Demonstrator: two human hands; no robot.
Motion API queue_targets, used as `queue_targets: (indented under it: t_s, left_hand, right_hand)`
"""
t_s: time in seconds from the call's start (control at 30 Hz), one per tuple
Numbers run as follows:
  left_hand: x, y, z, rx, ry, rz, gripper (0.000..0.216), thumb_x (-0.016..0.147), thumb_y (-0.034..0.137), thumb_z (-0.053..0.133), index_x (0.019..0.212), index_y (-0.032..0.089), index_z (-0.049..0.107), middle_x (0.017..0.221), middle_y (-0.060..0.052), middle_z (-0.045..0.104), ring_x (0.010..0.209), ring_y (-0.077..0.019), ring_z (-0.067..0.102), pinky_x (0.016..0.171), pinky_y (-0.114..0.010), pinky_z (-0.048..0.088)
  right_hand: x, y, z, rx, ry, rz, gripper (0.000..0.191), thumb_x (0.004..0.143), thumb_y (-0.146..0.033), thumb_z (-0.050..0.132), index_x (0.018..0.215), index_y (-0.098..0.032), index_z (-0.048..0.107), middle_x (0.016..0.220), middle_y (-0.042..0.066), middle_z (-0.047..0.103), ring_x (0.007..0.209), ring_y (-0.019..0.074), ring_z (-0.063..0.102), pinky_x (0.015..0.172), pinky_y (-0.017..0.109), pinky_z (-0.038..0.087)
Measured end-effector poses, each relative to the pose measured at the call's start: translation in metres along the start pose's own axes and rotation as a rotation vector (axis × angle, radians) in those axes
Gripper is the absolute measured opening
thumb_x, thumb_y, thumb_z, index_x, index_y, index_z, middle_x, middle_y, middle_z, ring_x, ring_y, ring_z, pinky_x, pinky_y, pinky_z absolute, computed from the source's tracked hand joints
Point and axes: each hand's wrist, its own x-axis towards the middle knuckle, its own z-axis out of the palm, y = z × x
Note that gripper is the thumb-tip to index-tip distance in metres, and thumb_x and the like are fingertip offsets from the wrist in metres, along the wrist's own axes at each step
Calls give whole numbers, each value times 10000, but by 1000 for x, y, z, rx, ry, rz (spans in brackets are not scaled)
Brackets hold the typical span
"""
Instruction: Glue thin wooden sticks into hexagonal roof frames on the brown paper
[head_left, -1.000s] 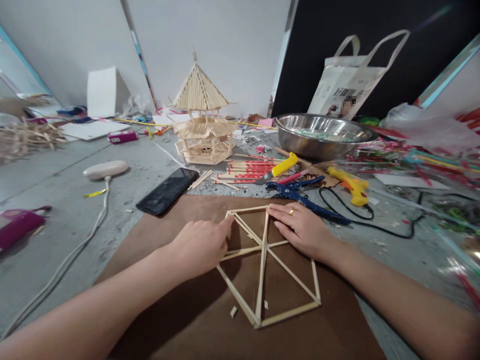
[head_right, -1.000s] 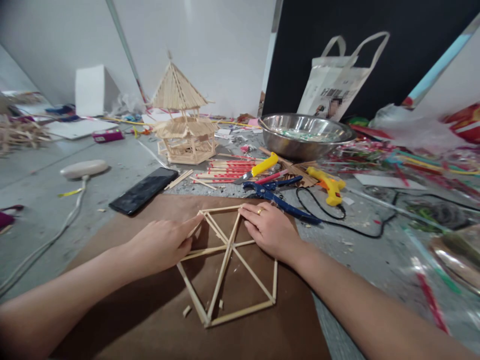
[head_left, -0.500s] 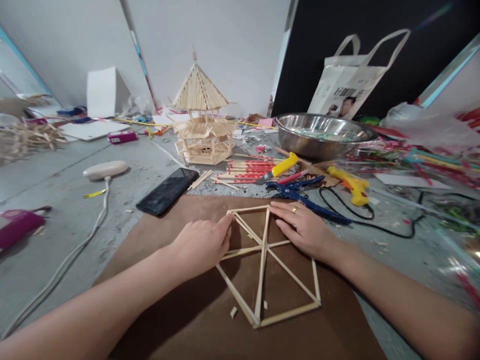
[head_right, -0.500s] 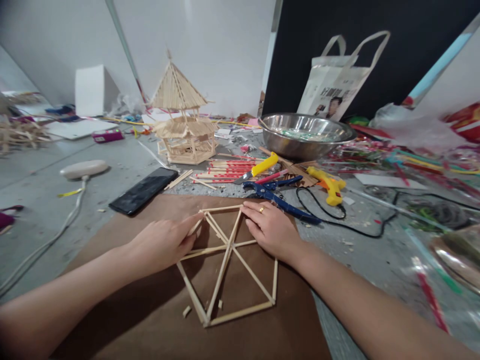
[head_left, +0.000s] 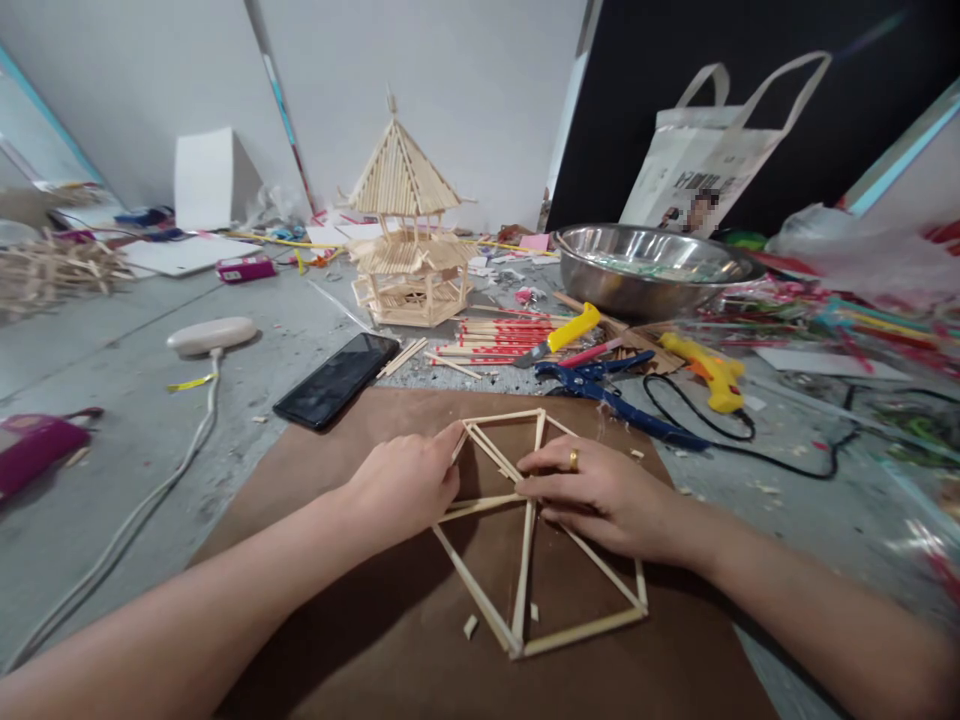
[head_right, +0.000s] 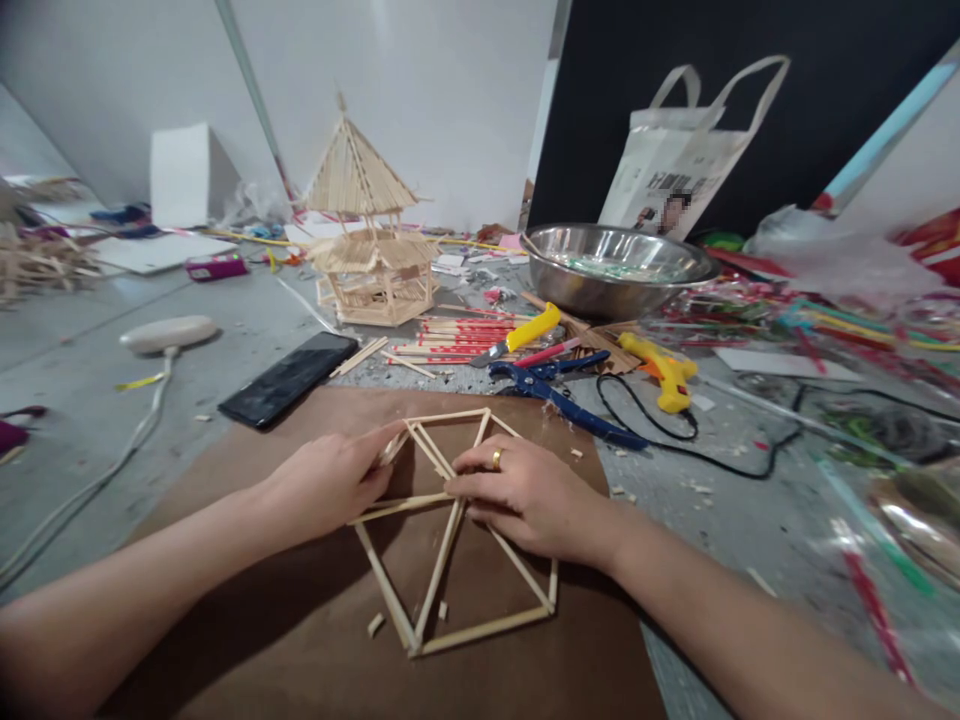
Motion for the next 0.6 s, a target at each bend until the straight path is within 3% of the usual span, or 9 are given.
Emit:
queue_targets:
  t_s: [0.6]
  left_hand:
    - [0,1,1,0,5,20,417,774,244,302,1191,233,293,769,-59,627,664,-231,594,543,-301,415]
  right_hand:
    - [2,-2,-1,70,0,40,175,777,-217,441,921,-173,530,960,68,555,916,153,464,815,309,374]
